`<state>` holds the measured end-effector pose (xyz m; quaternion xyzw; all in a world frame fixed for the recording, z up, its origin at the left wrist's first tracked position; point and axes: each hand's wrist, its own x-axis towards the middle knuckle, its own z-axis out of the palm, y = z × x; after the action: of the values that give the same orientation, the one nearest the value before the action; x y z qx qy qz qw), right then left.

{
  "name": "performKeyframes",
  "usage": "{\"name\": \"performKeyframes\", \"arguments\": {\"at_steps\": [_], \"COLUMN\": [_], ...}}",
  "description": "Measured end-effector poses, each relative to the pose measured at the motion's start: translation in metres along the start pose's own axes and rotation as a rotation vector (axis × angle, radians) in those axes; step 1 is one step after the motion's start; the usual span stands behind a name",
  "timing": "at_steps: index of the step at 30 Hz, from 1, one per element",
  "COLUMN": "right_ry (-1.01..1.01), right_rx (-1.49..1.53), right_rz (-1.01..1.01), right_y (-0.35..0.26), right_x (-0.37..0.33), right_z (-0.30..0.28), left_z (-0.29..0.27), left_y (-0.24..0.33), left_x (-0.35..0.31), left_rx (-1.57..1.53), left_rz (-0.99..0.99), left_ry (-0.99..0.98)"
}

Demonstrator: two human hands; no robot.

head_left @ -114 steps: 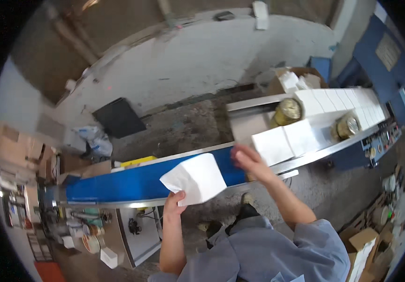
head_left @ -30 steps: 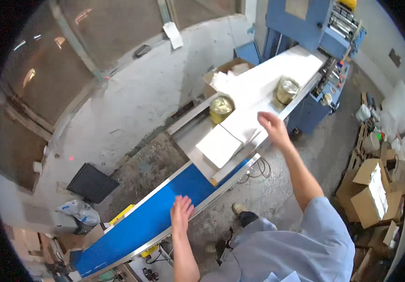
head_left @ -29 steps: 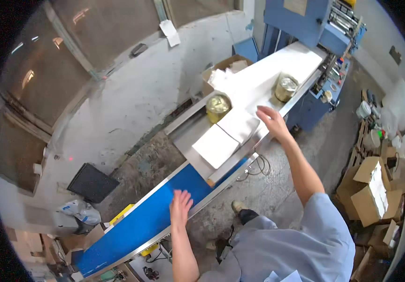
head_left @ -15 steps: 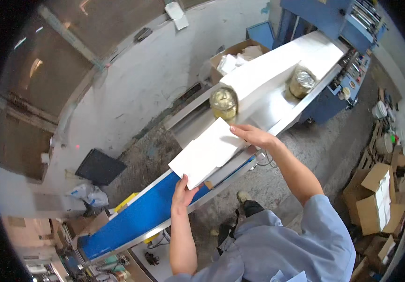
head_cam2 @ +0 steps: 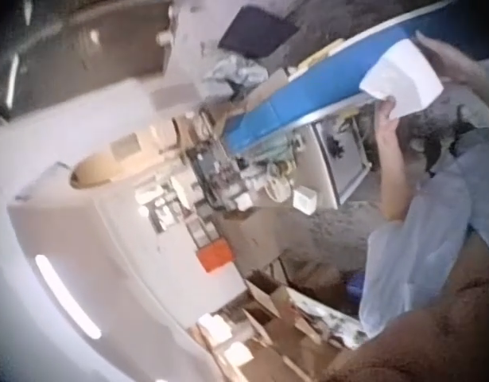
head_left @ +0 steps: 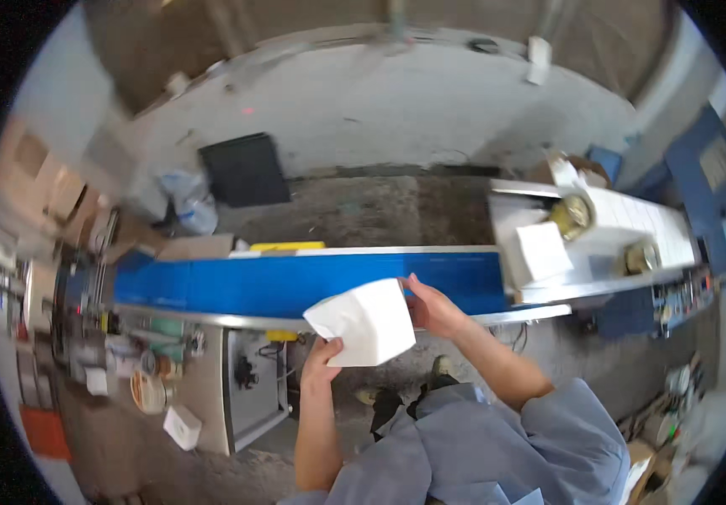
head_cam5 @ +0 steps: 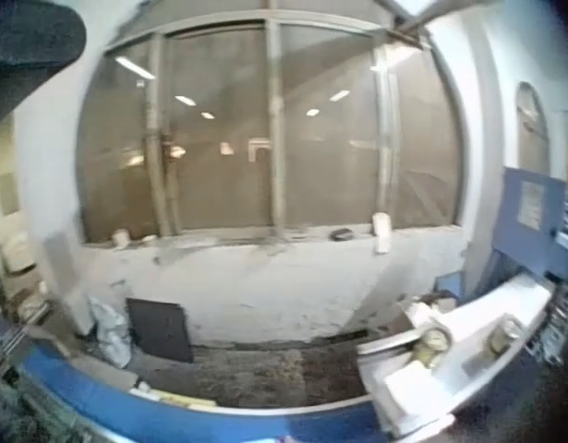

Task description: Picking up stacks of paper napkins from a conveyor belt and placing them into white cardboard boxes.

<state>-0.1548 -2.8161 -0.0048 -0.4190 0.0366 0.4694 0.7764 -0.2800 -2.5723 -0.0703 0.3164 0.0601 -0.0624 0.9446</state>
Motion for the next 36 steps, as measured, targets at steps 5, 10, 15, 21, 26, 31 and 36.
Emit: {"name": "performKeyframes", "arguments": {"at_steps": [5,10,15,21,26,31,36], "right_ry": [-0.144,-0.315,-0.283,-0.164,-0.182,-0.066,0.031], "right_rx": [-0.331,-0.533,-0.687,-0.257,-0.109,-0.129,-0.170], "right_rz": [-0.084,-0.104,-0.009,-0.006,-0.084,-0.025,0.018], "right_y": [0.053,0.097,0.127,0.140,0.167,0.223,0.285], "right_x": [0.052,0.106,0.167,0.305,0.514,0.651,0.729], "right_z": [0.112,0.203,0.276,0.360,0.402,0.456,0.446], "left_z": [-0.027,-0.054,-0.105,-0.178,-0.210,-0.233,-0.241], "left_y": [0.094,0.164,0.197,0.219,0.199,0.138,0.149], "left_x": [-0.090,-0.161,-0.204,-0.234,-0.242,-0.246,-0.223], "left_rx": [0.359,0.490,0.492,0.127,0.048,0.021,-0.054], "left_rz": [-0.007,0.017,0.063,0.331,0.168,-0.059,-0.141], "left_ry": [0.294,0.361,0.642,0.910,1.242,1.321,1.318]}}
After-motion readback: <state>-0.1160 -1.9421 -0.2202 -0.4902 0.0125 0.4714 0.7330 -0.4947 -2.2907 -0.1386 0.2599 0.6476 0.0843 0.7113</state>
